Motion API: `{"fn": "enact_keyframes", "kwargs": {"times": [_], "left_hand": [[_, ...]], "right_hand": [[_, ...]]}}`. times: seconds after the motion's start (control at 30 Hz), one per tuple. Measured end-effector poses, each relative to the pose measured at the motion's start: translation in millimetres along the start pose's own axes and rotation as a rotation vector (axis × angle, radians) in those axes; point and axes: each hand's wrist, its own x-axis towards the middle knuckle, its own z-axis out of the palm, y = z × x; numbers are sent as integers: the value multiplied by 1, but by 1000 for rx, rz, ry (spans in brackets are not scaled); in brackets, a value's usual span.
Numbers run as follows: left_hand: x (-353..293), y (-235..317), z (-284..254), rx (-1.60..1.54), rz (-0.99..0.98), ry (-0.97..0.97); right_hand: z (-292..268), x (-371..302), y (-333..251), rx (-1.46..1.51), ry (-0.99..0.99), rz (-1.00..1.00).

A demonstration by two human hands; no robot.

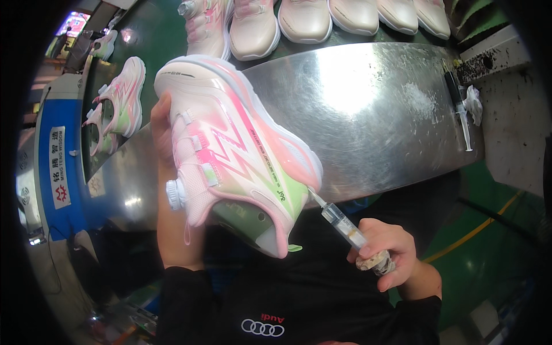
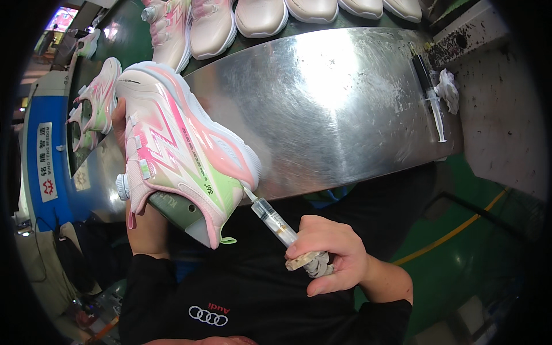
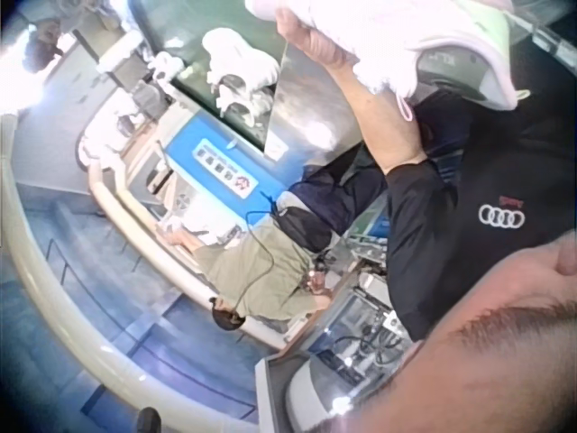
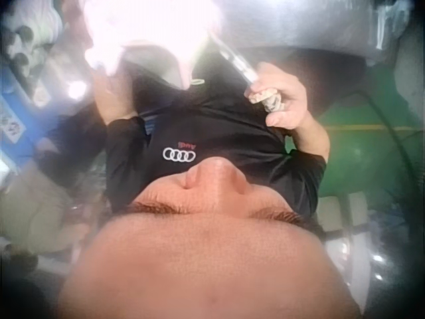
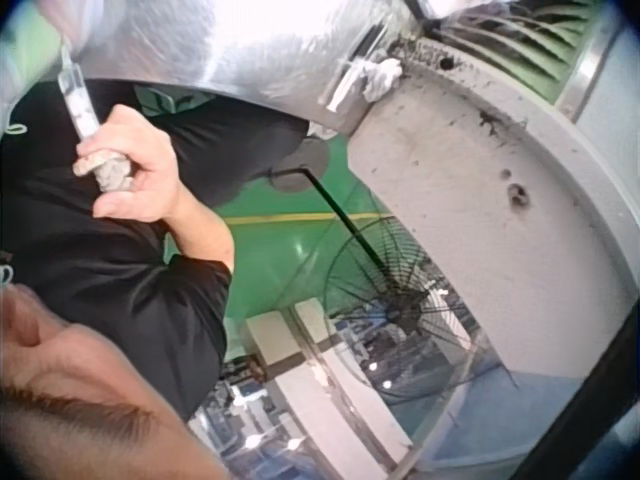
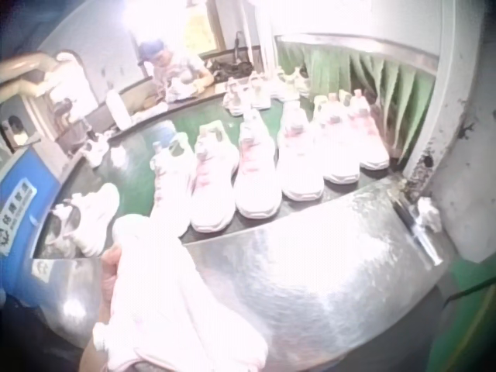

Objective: The person repeatedly picks up shoes from a conveyor belt, applies liquid along the shoe sole edges using a syringe, and places the shoes onto the conveyor belt.

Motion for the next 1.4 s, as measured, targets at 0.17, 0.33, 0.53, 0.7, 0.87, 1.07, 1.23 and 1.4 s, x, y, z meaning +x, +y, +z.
{"fn": "enact_keyframes", "kwargs": {"times": [0.17,0.33,0.53,0.7,0.87,1.07,1.23,1.4], "left_hand": [[-2,0,-8,82,-29,84],[-40,24,-13,107,-210,213],[-80,40,-46,451,-117,252],[-123,39,-47,464,-133,192],[-154,17,-23,598,-149,291],[-189,-16,-19,364,-251,361],[-189,-42,0,168,-357,219],[-193,-64,5,-39,-454,182]], "right_hand": [[-2,-1,6,-56,16,-5],[-1,5,9,-132,-3,-39],[9,17,10,-191,28,16],[16,22,11,-201,36,29],[22,23,9,-251,42,23],[29,23,-2,-304,35,44],[36,25,-13,-317,23,55],[40,30,-29,-319,-35,107]]}}
